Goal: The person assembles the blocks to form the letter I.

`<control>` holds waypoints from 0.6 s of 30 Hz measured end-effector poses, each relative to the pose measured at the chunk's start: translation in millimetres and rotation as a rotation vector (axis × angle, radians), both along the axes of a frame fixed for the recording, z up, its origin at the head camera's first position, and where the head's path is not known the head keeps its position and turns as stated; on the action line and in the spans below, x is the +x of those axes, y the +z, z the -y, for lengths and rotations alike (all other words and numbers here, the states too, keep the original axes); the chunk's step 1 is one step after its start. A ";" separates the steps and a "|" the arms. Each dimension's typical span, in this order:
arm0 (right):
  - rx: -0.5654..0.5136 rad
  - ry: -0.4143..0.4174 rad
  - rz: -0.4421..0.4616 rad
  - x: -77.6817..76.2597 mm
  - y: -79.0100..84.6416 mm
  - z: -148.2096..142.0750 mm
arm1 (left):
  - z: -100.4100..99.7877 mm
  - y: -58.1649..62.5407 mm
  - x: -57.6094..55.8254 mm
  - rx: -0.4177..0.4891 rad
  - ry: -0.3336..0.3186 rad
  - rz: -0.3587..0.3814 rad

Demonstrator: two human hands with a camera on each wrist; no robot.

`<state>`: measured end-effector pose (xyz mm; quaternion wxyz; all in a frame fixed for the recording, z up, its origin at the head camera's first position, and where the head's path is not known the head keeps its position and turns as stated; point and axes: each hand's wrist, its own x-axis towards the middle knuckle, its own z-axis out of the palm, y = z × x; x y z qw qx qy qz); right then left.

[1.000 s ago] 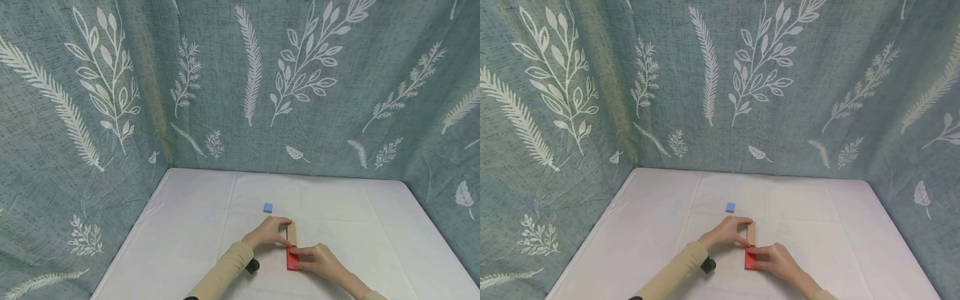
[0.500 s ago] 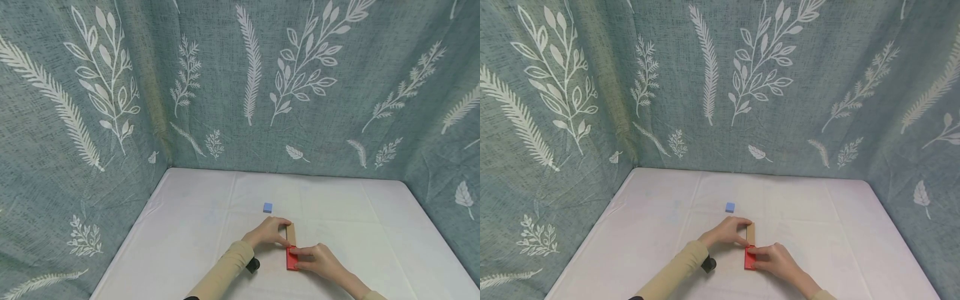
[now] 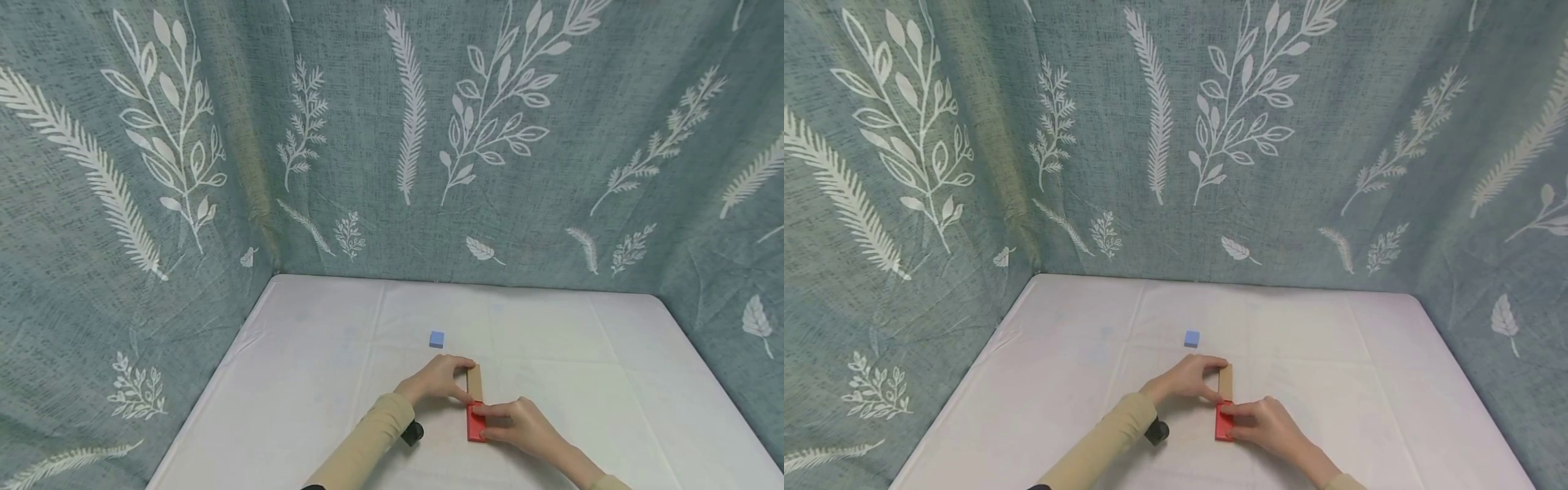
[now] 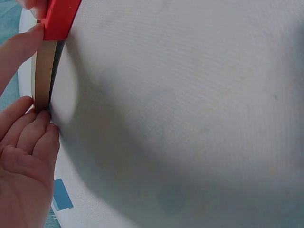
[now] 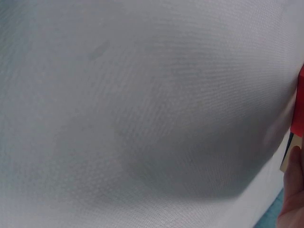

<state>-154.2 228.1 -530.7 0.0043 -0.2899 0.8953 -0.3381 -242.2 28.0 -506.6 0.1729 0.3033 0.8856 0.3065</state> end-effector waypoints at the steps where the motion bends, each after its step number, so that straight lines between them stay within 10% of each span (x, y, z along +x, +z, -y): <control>1: -0.004 0.002 0.002 -0.2 -0.2 0.0 | -0.1 -0.1 -0.1 -0.001 -0.001 0.000; 18: -0.018 0.015 -0.028 0.0 4.8 1.3 | -2.1 1.6 -1.5 -0.028 0.002 0.011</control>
